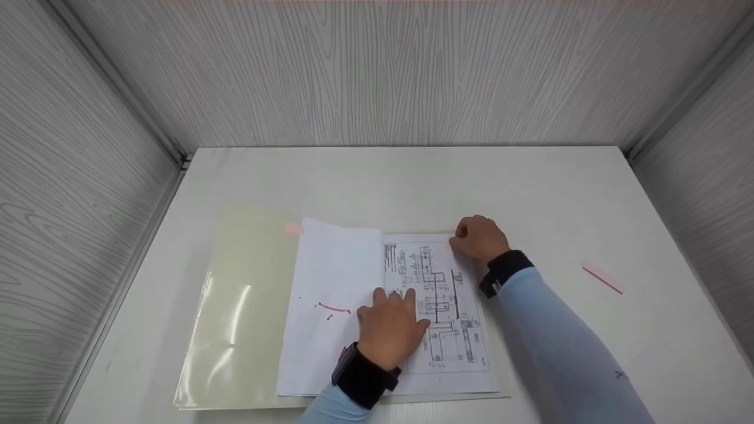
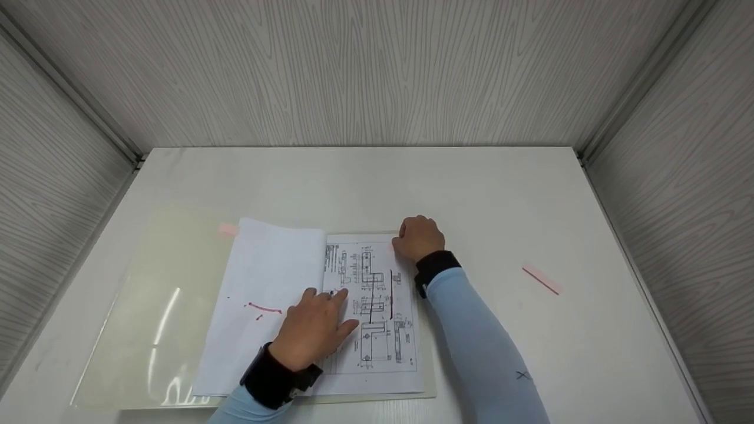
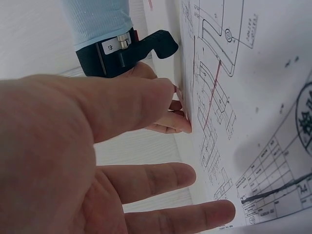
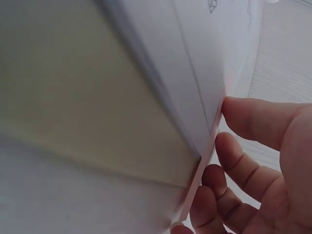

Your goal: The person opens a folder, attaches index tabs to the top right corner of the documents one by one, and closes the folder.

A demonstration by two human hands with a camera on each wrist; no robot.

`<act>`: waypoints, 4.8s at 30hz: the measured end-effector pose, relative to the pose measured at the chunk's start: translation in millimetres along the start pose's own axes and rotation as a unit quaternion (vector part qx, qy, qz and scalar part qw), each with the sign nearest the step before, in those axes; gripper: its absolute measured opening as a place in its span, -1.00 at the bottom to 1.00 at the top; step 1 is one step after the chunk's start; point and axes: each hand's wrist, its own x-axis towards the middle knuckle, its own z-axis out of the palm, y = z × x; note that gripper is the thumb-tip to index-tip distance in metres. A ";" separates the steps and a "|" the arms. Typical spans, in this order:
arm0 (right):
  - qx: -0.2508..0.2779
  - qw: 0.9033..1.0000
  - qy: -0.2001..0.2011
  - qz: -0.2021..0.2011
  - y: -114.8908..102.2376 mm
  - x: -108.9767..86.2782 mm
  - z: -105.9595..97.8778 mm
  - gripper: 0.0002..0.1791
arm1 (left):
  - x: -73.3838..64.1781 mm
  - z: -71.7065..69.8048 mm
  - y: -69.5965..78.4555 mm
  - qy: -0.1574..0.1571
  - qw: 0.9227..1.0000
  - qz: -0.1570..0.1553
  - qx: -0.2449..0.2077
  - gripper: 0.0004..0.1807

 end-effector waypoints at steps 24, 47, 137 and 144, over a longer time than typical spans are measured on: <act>0.054 0.997 -0.051 -0.021 16.0 1.0 -4.5 -0.85 | 0.7 -0.9 -1.8 0.002 1.000 0.001 -0.015 -0.33; 0.028 0.998 -0.048 -0.014 11.6 0.8 3.0 -0.65 | -0.5 -2.7 -1.7 -0.002 1.000 0.001 -0.017 -0.32; -0.127 0.988 0.046 -0.070 -33.3 -102.5 34.9 -0.53 | -6.5 -6.2 0.7 0.016 0.997 0.073 0.007 -0.35; -0.141 0.987 0.039 -0.062 -42.4 -103.3 37.0 -0.58 | -5.0 -5.6 -1.4 0.011 0.997 0.074 0.009 -0.37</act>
